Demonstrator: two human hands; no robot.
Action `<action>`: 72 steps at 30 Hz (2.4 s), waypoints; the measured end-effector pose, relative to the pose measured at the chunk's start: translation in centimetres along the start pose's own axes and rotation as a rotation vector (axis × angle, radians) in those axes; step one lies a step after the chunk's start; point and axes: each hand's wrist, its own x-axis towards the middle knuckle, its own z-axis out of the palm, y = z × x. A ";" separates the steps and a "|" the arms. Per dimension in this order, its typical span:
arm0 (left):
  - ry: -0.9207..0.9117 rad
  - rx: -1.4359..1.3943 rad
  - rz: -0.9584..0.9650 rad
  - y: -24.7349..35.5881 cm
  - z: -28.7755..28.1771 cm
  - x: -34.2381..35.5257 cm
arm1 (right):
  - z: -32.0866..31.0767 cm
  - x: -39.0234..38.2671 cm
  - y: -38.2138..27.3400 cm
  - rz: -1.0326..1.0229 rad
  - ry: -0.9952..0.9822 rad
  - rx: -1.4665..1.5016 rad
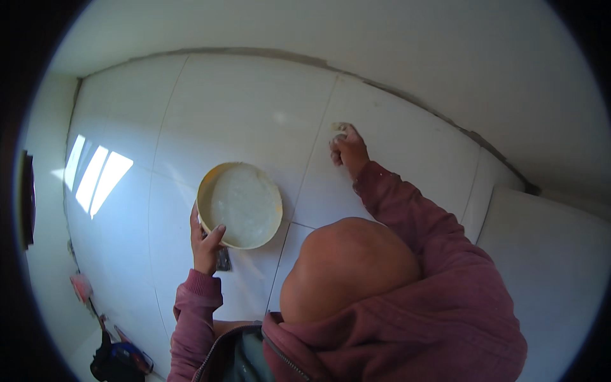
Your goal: Apply plaster or joint compound to the seam between floor tiles and the wall base using a spatula and finger.
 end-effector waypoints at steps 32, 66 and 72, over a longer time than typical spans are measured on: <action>-0.017 0.043 -0.030 0.5 -0.1 -0.2 | 2.8 13.4 -2.4 -0.080 0.423 -0.292; -0.052 0.072 -0.036 1.0 -0.5 -0.1 | -8.2 7.0 -6.4 0.221 0.535 -1.311; -0.099 0.084 0.023 1.6 0.5 -0.2 | -9.3 6.1 -3.4 -0.015 0.685 -0.590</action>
